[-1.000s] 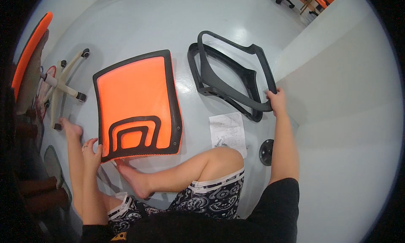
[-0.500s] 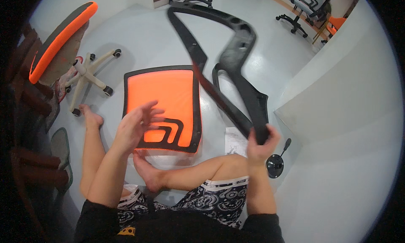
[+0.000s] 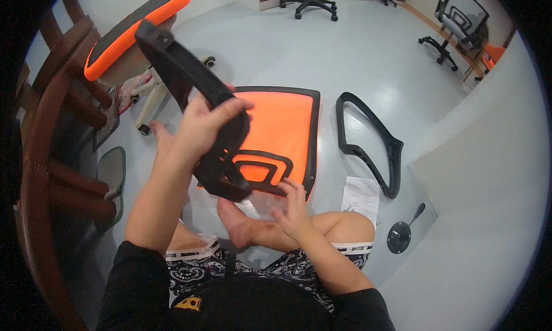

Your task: The person assembles an office chair by attaching casters to the base, inserting the gas lift, and securing the backrest to the seat frame using bolts and a wrench.

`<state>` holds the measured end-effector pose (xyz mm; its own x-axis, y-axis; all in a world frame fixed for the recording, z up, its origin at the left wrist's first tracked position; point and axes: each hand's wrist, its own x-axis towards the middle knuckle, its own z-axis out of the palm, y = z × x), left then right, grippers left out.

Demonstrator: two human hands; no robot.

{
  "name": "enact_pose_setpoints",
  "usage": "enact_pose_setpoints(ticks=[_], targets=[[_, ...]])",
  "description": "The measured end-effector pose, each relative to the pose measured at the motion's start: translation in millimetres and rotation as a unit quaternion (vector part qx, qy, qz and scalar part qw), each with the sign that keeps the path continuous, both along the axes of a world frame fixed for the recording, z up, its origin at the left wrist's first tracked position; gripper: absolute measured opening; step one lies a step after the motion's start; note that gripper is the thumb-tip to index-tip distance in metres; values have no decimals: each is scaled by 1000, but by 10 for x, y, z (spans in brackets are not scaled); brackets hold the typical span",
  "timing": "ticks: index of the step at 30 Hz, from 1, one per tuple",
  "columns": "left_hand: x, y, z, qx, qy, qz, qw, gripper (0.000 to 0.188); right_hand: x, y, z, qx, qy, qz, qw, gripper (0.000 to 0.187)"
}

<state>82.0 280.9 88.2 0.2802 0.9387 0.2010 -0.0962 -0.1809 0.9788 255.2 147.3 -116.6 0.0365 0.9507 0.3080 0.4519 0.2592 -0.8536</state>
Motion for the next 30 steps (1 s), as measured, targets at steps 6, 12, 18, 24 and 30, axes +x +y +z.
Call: enact_pose_setpoints(ticks=[6,12,18,24,30], targets=[[120,-368,-173,152,135,-199,959,31,-176,276,330,-434,590,240,637,73],[163,-369,-684,10,6,-318,948,21,-144,527,719,-361,619,289,635,71],[151,-516,-1038,515,313,-207,771,22,-124,639,241,-383,641,206,633,53],[83,-821,-990,470,420,-171,757,27,-377,591,70,-222,807,541,87,48],[-398,-991,-321,-252,-159,-63,952,63,149,622,216,-235,677,286,636,81]])
